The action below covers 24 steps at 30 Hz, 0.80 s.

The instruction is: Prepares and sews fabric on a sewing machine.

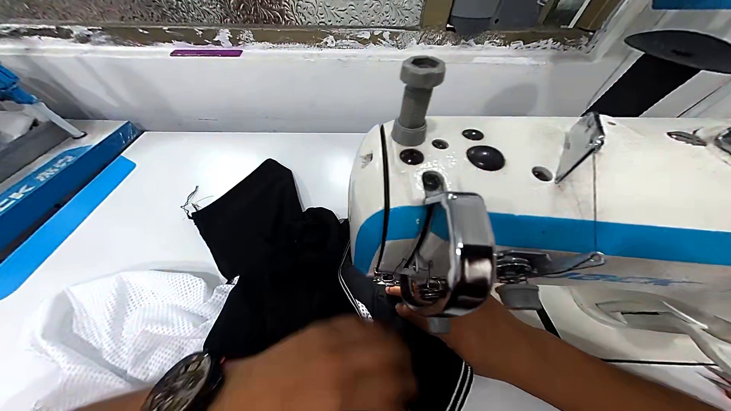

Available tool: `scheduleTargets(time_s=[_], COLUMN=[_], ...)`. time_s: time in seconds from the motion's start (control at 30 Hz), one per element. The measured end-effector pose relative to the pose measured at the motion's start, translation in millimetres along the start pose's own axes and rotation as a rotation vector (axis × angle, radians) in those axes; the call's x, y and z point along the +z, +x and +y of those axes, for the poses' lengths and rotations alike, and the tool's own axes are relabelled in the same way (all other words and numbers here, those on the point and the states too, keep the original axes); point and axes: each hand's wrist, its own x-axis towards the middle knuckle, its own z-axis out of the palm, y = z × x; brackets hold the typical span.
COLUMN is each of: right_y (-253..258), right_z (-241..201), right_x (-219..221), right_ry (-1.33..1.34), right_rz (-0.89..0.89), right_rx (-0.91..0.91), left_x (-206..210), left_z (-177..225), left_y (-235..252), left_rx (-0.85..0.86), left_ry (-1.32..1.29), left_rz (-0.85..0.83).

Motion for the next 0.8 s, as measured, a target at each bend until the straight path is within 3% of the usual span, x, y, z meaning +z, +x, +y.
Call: scheduleTargets(time_s=[0.07,0.1,0.23,0.5,0.8], right_y=[-1,-1,4,-3,-5], right_z=[-1,0,-5,-8,-10], right_x=[1,1,-9,0,-4], right_ry=[0.03,0.058,0.169,0.067,0.131], right_rz=[0.004,-0.018,-0.177,-0.178,-0.258], right_rx=[0.018,0.026,0.105,0.102,0.209], left_x=[26,33,34,23,20], left_z=[-38,-48,-56,-54,-55], left_y=[1,-3,-21,-20,-20], left_rx=[-0.057,-0.062,-0.046,-0.011,-0.014], left_ry=[0.377,0.445,0.427,0.468,0.472], left_rz=[0.097,0.115,0.103,0.035,0.034])
